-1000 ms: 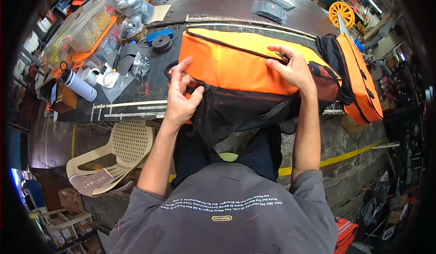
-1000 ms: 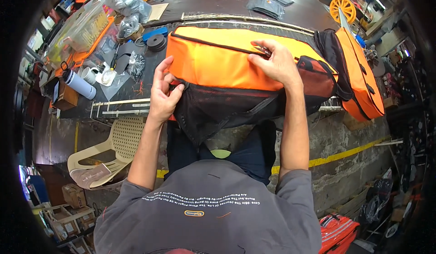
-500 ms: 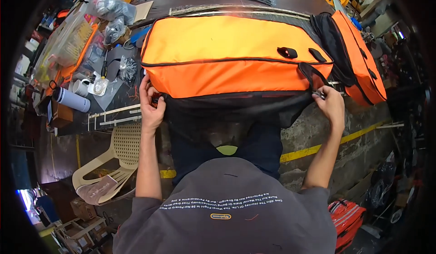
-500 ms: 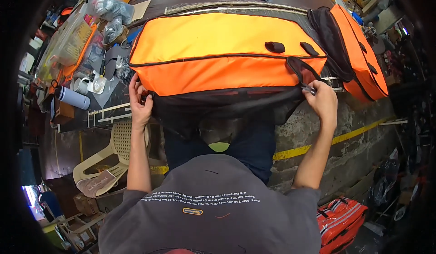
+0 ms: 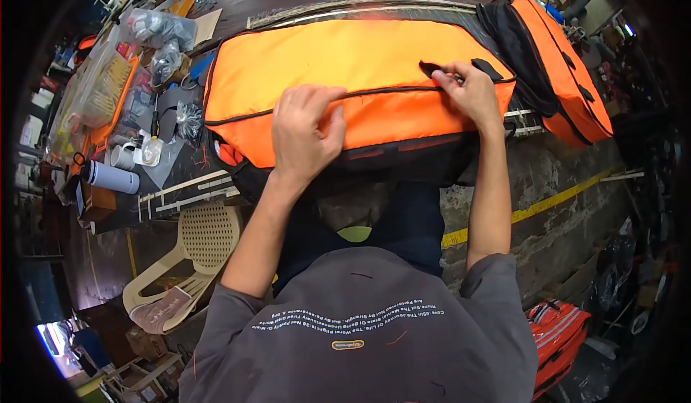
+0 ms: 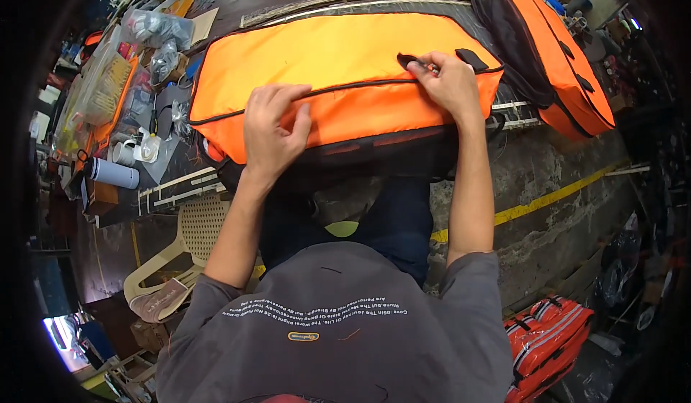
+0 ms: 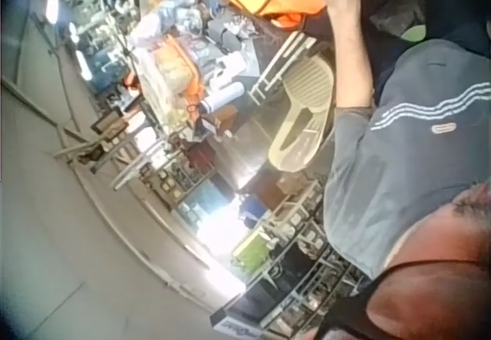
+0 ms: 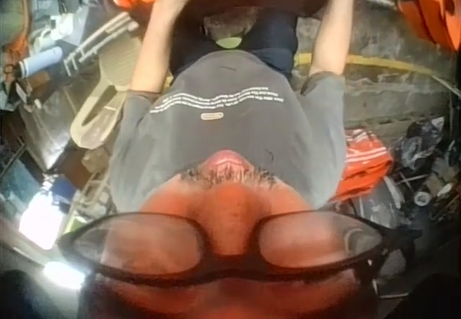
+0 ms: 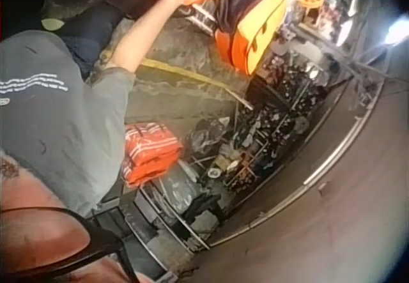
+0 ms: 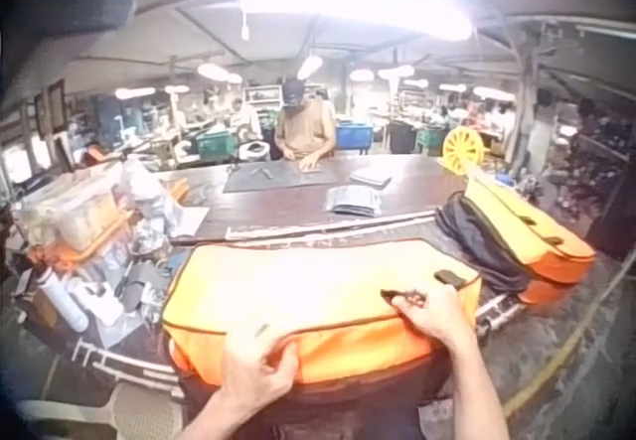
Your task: Trimming loose threads from manufactured orange bags using thread snips.
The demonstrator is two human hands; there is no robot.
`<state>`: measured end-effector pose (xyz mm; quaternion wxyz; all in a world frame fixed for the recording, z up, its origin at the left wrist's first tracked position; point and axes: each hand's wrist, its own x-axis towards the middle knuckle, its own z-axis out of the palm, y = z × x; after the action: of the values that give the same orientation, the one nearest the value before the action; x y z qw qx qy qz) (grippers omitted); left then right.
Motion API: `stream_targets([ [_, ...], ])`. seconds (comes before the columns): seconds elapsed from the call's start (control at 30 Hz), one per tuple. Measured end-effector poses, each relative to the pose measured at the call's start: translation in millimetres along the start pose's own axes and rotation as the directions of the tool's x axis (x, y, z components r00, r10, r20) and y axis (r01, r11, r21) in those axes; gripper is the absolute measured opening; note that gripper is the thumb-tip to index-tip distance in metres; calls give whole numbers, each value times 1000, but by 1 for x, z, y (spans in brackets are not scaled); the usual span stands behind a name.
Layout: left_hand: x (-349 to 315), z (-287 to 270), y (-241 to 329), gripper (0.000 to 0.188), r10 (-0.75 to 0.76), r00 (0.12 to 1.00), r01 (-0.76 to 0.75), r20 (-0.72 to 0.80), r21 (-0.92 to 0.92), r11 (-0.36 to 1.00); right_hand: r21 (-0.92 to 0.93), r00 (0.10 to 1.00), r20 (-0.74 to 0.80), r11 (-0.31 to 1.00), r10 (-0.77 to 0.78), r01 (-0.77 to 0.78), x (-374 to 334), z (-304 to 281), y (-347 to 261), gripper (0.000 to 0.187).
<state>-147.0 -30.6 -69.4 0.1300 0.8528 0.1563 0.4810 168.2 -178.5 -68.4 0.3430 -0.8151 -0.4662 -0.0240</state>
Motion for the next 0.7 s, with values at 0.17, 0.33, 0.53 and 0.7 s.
stream_targets([
  [0.17, 14, 31, 15, 24, 66, 989, -59, 129, -59, 997, 472, 972, -209, 881, 104, 7, -26, 17, -3, 38],
  [0.33, 38, 73, 33, 23, 46, 980, -33, 195, -73, 997, 300, 972, -154, 945, 179, -127, -31, 0, -14, 47],
  [0.53, 61, 119, 32, 13, -61, 864, 17, 500, 92, 996, 260, 948, -120, 931, 294, -256, -17, 0, 4, 55],
  [0.7, 61, 113, 38, 6, 7, 920, 30, 392, -88, 996, 414, 894, -288, 887, 343, -207, -52, -16, 17, 47],
])
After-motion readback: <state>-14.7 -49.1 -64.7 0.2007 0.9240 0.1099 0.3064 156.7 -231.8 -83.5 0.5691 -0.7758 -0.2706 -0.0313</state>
